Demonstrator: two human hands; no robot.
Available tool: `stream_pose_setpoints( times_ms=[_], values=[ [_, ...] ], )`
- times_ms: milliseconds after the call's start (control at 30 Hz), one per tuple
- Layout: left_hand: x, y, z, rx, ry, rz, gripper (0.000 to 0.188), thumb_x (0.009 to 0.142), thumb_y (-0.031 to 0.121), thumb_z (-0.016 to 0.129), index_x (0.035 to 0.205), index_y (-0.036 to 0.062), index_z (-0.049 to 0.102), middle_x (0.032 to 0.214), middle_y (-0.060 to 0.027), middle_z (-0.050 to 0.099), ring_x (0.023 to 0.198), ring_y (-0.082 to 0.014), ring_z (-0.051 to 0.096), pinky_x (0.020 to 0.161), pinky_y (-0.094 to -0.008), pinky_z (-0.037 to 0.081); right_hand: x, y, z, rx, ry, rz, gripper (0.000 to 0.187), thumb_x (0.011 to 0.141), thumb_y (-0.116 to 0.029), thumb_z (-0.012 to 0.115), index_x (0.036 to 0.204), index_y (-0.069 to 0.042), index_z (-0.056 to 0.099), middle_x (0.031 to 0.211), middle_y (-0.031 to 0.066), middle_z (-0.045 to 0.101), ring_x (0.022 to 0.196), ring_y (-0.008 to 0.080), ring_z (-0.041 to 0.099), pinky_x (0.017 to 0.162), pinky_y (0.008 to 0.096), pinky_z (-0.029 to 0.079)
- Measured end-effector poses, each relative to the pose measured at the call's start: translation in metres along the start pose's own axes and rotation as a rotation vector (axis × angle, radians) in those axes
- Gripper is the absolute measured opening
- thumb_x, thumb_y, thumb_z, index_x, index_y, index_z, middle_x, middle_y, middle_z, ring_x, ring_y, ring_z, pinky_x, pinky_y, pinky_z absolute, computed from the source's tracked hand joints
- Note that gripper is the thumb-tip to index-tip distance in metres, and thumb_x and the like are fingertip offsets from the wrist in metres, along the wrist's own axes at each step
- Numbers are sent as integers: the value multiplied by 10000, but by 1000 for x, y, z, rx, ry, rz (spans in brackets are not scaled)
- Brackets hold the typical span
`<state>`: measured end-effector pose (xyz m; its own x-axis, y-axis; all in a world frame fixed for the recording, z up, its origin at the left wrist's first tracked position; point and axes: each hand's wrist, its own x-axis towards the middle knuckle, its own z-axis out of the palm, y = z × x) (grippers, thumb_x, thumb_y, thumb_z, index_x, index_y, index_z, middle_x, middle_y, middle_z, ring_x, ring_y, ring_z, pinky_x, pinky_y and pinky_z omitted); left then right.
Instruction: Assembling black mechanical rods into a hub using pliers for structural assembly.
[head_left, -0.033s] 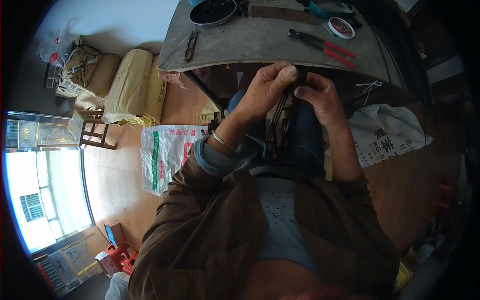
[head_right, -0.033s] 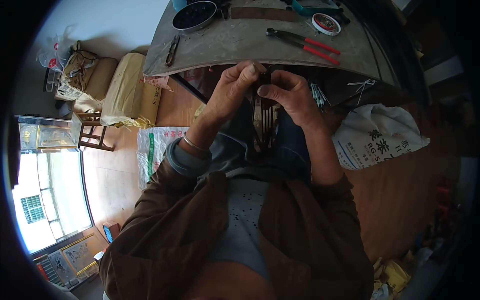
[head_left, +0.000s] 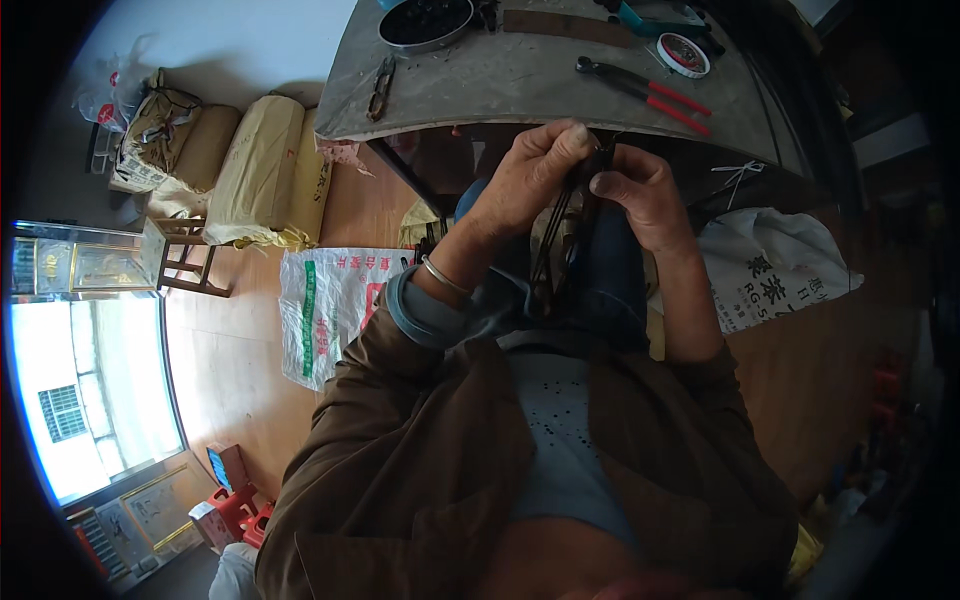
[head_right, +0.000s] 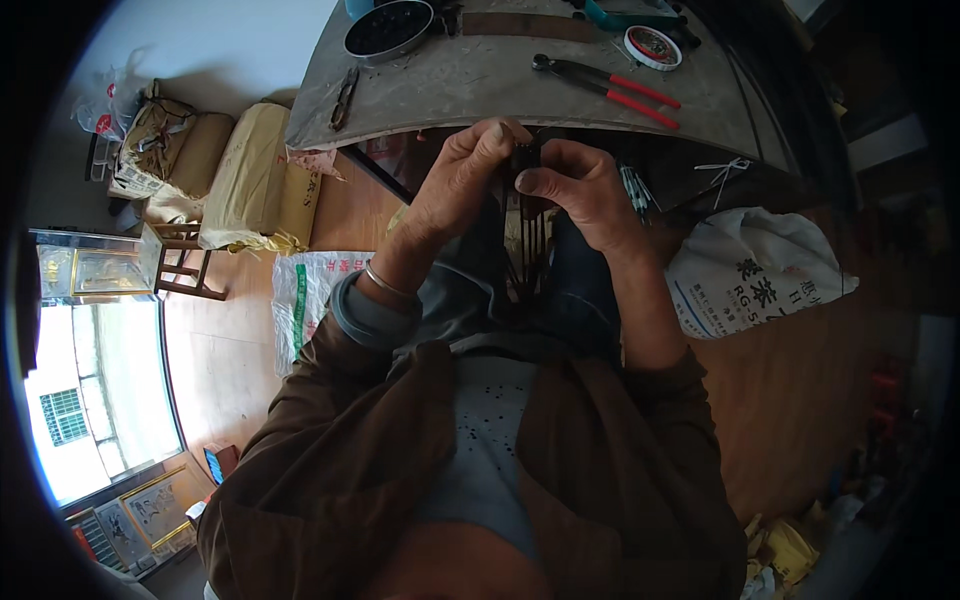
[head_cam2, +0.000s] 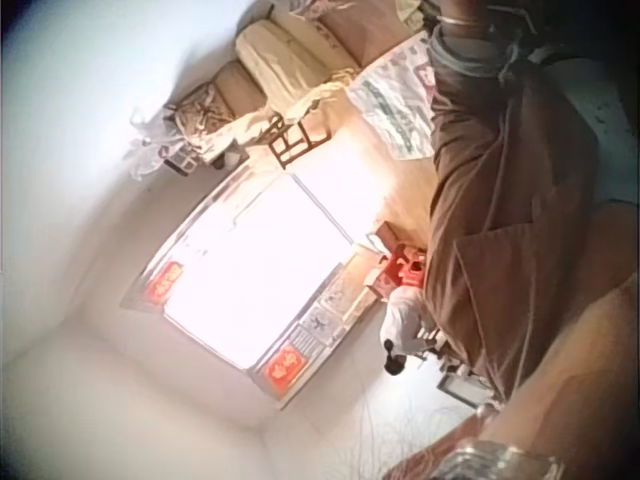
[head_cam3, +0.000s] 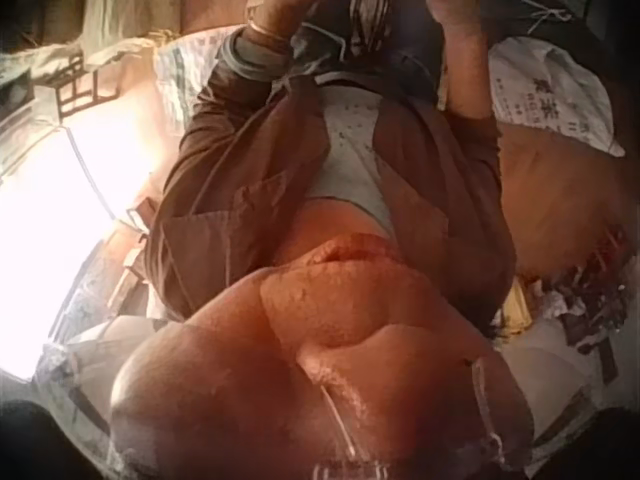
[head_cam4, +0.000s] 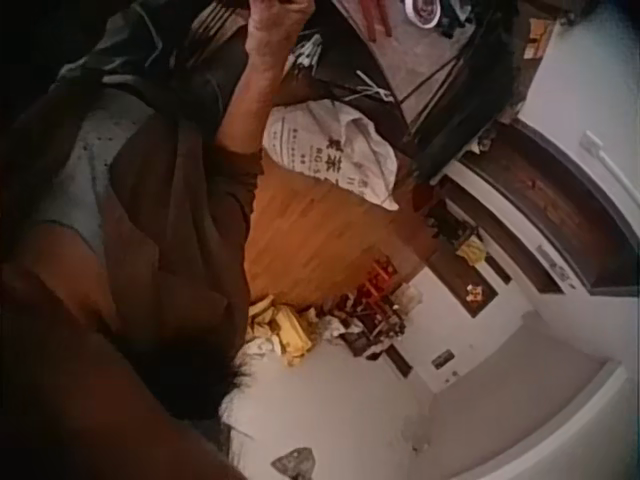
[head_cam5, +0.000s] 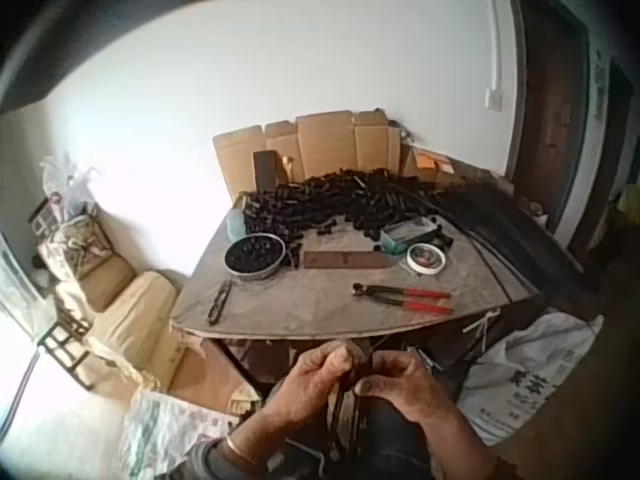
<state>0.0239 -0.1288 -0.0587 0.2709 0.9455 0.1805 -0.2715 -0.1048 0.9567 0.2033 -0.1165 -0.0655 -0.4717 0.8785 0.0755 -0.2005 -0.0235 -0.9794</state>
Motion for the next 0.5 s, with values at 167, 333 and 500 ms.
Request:
stream_pose_setpoints(
  times_ms=[167,333,500],
  values=[
    [-2,-1,11,-232,-9,116,348,940,395,579,985,51,606,827,41,564,766,-41,490,678,-187,408,0,-10,17,-29,52,-19,146,828,-120,730,805,-26,621,728,10,635,648,62,588,604,209,485],
    [-6,15,28,-298,201,-53,230,913,296,615,878,70,594,740,50,541,679,-38,495,609,-183,409,0,9,20,-275,237,-58,144,875,-146,677,915,-17,628,772,23,624,710,89,601,653,225,488],
    [-9,22,20,-323,155,-99,208,900,227,553,768,67,563,641,38,499,553,-48,464,485,-206,391,-2,-9,19,30,-9,134,176,907,-186,634,891,-12,614,751,47,630,681,141,638,643,270,530]
  ],
)
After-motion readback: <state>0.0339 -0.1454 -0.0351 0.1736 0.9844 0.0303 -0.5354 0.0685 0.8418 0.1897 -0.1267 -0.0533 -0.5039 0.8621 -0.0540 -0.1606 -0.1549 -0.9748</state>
